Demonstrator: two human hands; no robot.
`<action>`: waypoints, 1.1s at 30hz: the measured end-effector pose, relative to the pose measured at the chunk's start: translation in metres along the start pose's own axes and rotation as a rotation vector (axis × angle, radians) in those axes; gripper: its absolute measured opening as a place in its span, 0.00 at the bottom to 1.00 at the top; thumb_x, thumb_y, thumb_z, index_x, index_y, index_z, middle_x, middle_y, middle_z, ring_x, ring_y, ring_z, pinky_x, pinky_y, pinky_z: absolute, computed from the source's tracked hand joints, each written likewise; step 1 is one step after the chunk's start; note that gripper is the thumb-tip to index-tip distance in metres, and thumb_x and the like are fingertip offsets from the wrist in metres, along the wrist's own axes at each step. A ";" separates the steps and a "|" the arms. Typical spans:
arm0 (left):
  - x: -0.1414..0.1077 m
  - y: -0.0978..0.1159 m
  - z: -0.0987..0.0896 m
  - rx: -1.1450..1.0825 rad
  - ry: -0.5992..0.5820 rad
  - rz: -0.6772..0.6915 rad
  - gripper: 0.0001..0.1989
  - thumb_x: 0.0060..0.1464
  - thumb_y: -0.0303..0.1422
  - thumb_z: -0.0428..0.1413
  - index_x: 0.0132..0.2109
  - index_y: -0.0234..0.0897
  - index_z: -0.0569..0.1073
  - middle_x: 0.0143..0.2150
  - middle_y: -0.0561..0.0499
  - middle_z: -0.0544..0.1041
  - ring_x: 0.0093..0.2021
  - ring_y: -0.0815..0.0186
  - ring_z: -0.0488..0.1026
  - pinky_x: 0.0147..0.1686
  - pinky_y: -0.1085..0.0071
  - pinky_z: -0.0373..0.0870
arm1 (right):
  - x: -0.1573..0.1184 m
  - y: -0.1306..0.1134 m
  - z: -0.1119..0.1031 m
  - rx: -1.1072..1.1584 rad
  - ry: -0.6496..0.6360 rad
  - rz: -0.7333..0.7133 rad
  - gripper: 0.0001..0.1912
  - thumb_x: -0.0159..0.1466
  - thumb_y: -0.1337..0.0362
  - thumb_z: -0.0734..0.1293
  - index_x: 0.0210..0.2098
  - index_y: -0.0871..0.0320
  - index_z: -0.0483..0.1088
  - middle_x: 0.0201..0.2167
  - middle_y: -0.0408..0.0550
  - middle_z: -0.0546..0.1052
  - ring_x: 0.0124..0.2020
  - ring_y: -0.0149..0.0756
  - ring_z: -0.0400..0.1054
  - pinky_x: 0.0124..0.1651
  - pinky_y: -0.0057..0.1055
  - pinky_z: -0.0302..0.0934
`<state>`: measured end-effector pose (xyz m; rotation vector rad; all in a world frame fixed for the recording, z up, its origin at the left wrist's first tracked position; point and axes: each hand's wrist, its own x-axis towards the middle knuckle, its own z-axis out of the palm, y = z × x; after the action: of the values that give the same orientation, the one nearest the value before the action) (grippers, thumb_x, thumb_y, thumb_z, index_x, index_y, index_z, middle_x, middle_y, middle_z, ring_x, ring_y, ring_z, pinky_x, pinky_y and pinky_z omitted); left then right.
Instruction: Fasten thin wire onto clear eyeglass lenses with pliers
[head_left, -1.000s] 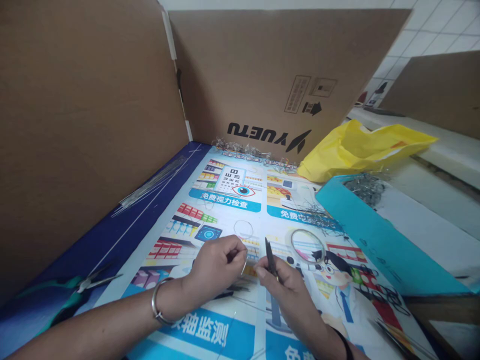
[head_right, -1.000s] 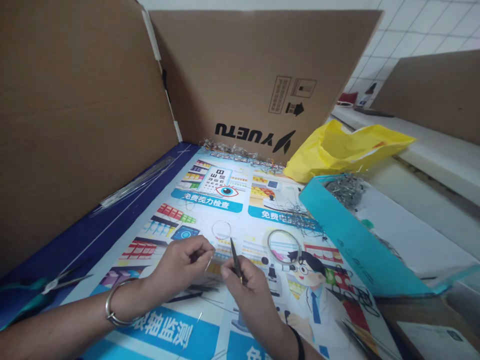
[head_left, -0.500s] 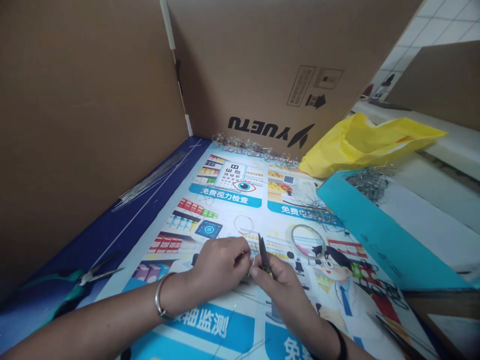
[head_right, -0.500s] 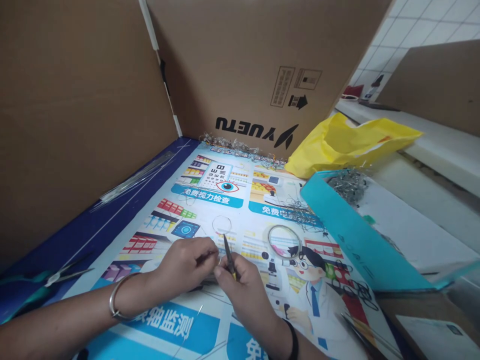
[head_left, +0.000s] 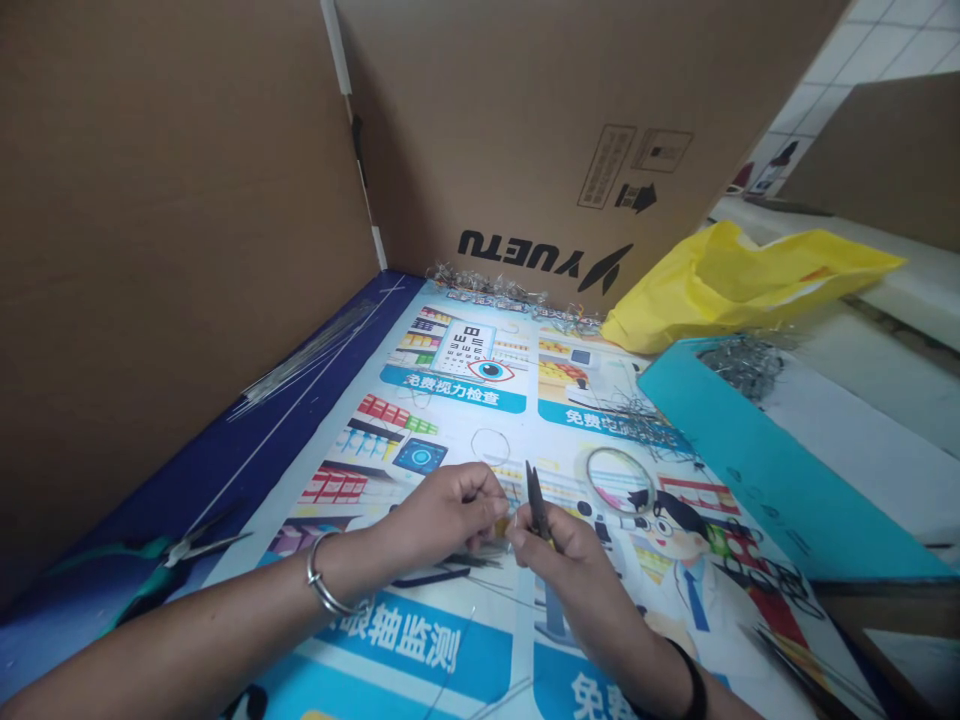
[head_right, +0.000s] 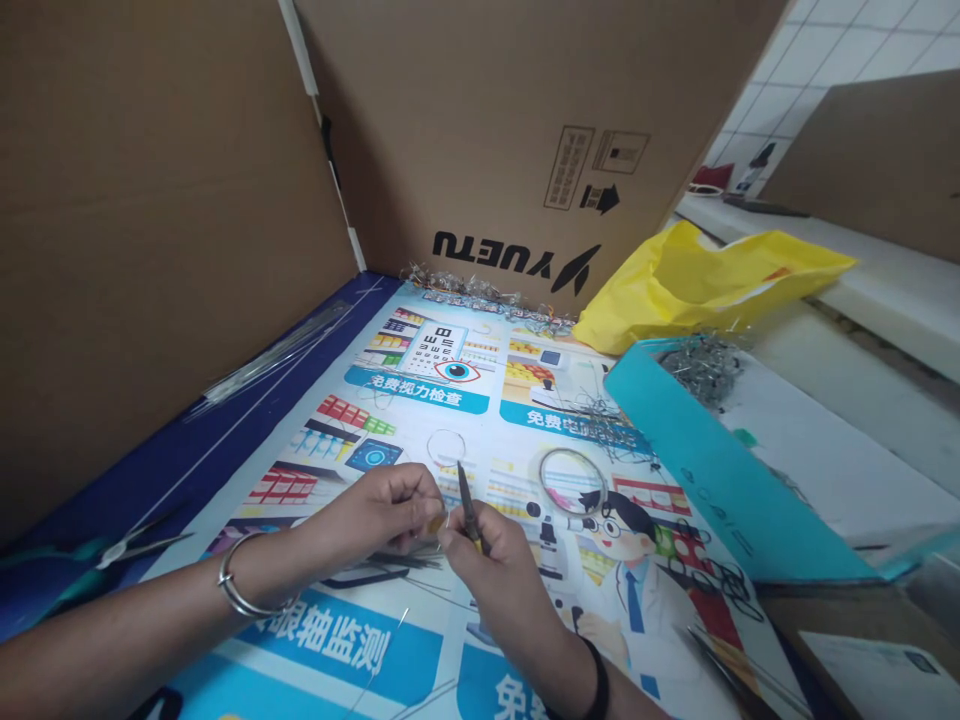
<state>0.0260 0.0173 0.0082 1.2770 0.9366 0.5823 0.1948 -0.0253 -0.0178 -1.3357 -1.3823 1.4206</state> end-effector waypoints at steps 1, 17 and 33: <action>0.000 0.000 0.000 -0.004 0.000 0.000 0.11 0.50 0.38 0.54 0.29 0.35 0.65 0.20 0.57 0.67 0.19 0.75 0.61 0.20 0.77 0.57 | 0.000 0.000 0.000 0.003 -0.001 -0.001 0.10 0.59 0.57 0.63 0.28 0.57 0.63 0.22 0.39 0.62 0.25 0.28 0.52 0.29 0.26 0.49; 0.004 -0.009 -0.003 -0.409 -0.102 0.001 0.09 0.52 0.36 0.57 0.33 0.34 0.69 0.18 0.57 0.67 0.18 0.77 0.58 0.21 0.78 0.50 | 0.001 0.003 0.003 0.299 0.031 -0.007 0.14 0.60 0.52 0.64 0.30 0.57 0.65 0.20 0.39 0.65 0.26 0.29 0.56 0.31 0.28 0.49; 0.004 -0.017 0.000 -0.582 -0.157 0.048 0.04 0.55 0.31 0.55 0.35 0.34 0.70 0.21 0.55 0.72 0.16 0.79 0.55 0.20 0.78 0.48 | -0.001 0.004 0.004 0.277 0.022 0.000 0.13 0.57 0.54 0.67 0.29 0.58 0.67 0.21 0.39 0.64 0.26 0.28 0.55 0.29 0.27 0.49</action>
<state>0.0260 0.0169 -0.0089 0.8066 0.5470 0.7171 0.1921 -0.0273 -0.0220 -1.1671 -1.1233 1.5300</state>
